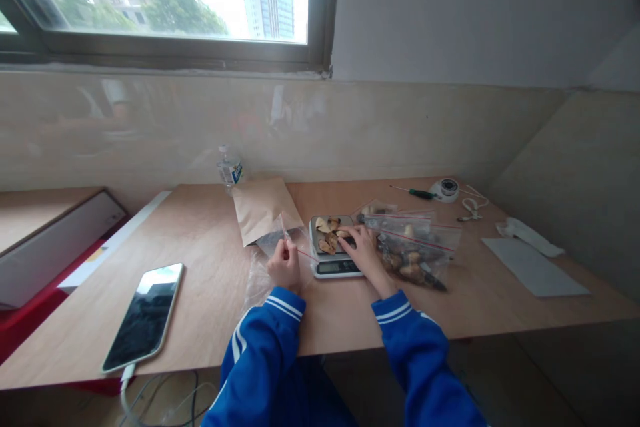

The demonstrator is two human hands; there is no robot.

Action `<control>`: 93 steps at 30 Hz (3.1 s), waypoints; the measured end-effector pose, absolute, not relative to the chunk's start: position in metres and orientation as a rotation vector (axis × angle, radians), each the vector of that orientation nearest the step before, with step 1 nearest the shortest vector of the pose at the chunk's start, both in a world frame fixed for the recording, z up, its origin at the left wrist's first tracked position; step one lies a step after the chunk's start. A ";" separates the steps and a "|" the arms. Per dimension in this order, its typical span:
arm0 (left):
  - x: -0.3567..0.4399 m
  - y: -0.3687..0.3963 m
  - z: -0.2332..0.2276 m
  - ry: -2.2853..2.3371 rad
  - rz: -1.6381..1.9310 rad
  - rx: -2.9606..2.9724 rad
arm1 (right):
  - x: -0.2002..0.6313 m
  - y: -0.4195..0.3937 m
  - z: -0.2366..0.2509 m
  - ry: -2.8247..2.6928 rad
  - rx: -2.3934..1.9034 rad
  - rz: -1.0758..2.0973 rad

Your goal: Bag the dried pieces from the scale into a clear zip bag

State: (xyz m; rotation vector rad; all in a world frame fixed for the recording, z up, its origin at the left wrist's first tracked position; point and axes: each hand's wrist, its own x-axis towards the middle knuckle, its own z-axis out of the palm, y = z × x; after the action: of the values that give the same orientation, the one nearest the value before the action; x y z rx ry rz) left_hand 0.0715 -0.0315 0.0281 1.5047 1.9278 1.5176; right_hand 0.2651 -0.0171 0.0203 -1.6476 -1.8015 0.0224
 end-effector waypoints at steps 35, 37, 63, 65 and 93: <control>0.068 -0.035 0.026 1.898 1.661 1.320 | 0.212 -0.010 0.052 -1.727 -1.547 0.099; 0.068 -0.035 0.027 1.896 1.662 1.311 | 0.219 -0.008 0.034 -1.768 -1.643 0.028; 0.067 -0.030 0.022 1.736 1.932 1.274 | 0.173 -0.012 0.089 -1.766 -1.280 0.349; 0.067 -0.029 0.020 1.729 1.949 1.289 | 0.184 0.000 0.073 -1.719 -1.432 0.197; 0.066 -0.027 0.020 1.656 1.888 1.258 | 0.167 -0.004 0.093 -1.746 -1.193 0.824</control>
State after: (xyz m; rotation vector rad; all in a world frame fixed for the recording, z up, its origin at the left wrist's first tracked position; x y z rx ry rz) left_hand 0.0662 -0.0273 0.0204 1.2581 1.6564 1.8883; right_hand 0.1666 -0.0041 0.0932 -1.1930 -1.7463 0.8241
